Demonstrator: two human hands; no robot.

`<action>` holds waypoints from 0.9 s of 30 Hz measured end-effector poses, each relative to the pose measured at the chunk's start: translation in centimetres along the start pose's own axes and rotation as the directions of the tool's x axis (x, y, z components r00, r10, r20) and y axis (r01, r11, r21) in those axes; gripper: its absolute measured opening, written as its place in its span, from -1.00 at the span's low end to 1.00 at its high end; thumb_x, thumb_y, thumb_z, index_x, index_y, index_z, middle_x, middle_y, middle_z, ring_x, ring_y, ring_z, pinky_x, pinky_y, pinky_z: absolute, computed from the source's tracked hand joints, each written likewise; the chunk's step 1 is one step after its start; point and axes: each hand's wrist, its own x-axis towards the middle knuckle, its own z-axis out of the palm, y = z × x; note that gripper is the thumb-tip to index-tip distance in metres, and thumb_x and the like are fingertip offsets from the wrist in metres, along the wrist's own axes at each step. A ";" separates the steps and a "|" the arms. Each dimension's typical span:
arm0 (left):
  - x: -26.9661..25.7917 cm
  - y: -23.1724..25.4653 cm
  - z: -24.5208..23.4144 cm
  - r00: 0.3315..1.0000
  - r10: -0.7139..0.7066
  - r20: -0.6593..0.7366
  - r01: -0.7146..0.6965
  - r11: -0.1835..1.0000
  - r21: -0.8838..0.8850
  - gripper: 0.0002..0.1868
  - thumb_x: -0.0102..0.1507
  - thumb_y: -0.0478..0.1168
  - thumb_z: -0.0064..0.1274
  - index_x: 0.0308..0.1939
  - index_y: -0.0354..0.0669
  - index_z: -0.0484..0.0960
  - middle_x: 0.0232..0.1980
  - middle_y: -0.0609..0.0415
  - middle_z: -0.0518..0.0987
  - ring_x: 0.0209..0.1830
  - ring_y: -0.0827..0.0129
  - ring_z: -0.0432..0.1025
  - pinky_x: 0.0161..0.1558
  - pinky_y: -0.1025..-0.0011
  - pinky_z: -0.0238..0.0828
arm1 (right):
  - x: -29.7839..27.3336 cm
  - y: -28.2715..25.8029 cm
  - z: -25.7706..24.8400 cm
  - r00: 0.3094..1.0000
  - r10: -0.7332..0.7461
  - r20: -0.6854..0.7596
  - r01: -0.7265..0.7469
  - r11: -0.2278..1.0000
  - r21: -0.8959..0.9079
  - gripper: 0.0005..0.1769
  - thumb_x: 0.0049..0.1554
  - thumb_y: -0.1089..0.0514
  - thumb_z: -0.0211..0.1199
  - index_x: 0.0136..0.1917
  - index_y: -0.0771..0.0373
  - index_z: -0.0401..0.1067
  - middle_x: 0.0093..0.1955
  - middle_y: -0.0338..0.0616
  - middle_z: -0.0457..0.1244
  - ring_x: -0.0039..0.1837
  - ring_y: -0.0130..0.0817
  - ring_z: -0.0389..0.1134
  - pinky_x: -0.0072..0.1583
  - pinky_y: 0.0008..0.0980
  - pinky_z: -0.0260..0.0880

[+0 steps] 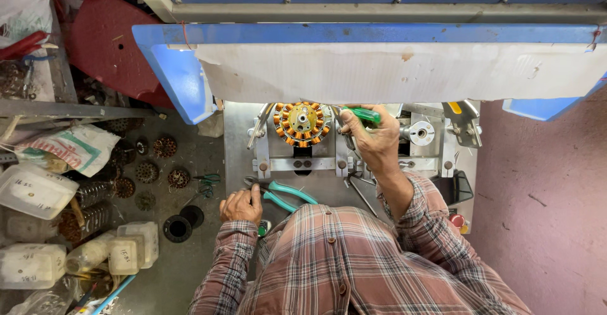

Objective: The person uses a screwdriver to adjust the copper windings of a motor stator mounted in a jig. They repeatedly probe and manipulate the coils with the tool, occasionally using pliers to assist. The task involves precise manual adjustment of the electrical component.

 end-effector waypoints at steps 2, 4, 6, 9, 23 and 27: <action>0.0 0.0 0.0 1.000 -0.005 -0.002 0.005 1.000 -0.002 -0.52 0.35 0.09 0.00 -0.55 -0.09 0.65 -0.36 0.15 0.66 -0.27 0.25 0.52 -0.15 0.22 0.32 | -1.0 0.0 -0.5 1.000 -0.014 0.003 0.013 1.000 0.021 -0.83 0.28 0.23 0.33 0.13 0.31 0.50 -0.03 -0.12 0.44 -0.12 -0.51 0.46 -0.11 -0.54 0.51; 0.0 0.0 -0.1 1.000 -0.004 -0.008 0.004 1.000 -0.005 -0.52 0.35 0.10 -0.01 -0.54 -0.09 0.65 -0.36 0.14 0.66 -0.27 0.25 0.52 -0.15 0.22 0.32 | -2.0 -0.3 -1.2 1.000 -0.030 0.005 0.030 0.999 0.013 -0.81 0.28 0.23 0.32 0.16 0.31 0.50 0.01 -0.10 0.44 -0.10 -0.50 0.46 -0.09 -0.54 0.52; 0.1 0.1 -0.1 1.000 0.001 -0.015 -0.002 1.000 -0.005 -0.52 0.36 0.10 -0.02 -0.54 -0.09 0.65 -0.37 0.14 0.65 -0.27 0.25 0.52 -0.14 0.23 0.33 | -2.9 -0.7 -1.8 0.999 -0.045 0.010 0.045 0.999 -0.024 -0.80 0.26 0.19 0.32 0.14 0.29 0.49 0.01 -0.12 0.44 -0.11 -0.52 0.48 -0.11 -0.55 0.55; 0.0 0.1 -0.4 0.998 -0.013 0.056 0.013 1.000 0.002 -0.50 0.37 0.10 -0.03 -0.55 -0.09 0.64 -0.39 0.13 0.65 -0.29 0.24 0.51 -0.15 0.22 0.32 | -4.5 -1.2 -2.7 1.000 -0.008 0.026 0.011 0.995 -0.099 -0.79 0.22 0.18 0.31 0.13 0.24 0.49 -0.01 -0.14 0.45 -0.13 -0.54 0.48 -0.23 -0.60 0.46; 0.0 0.2 -0.3 1.000 -0.001 -0.008 0.001 1.000 -0.014 -0.50 0.36 0.11 -0.02 -0.56 -0.08 0.64 -0.41 0.14 0.64 -0.31 0.24 0.51 -0.18 0.21 0.30 | -9.8 1.2 -2.8 0.941 0.208 0.268 -0.105 0.930 -0.353 -0.75 0.10 0.05 0.41 0.05 0.12 0.59 -0.12 -0.17 0.47 -0.16 -0.47 0.50 -0.17 -0.49 0.51; -0.2 0.1 -0.2 1.000 -0.011 0.000 0.011 1.000 -0.016 -0.49 0.36 0.12 -0.02 -0.55 -0.08 0.65 -0.41 0.15 0.64 -0.31 0.23 0.51 -0.17 0.21 0.30 | -10.1 2.3 -3.0 0.937 0.166 0.309 -0.040 0.926 -0.375 -0.73 0.09 0.02 0.42 0.05 0.11 0.58 -0.07 -0.17 0.48 -0.13 -0.45 0.52 -0.13 -0.49 0.54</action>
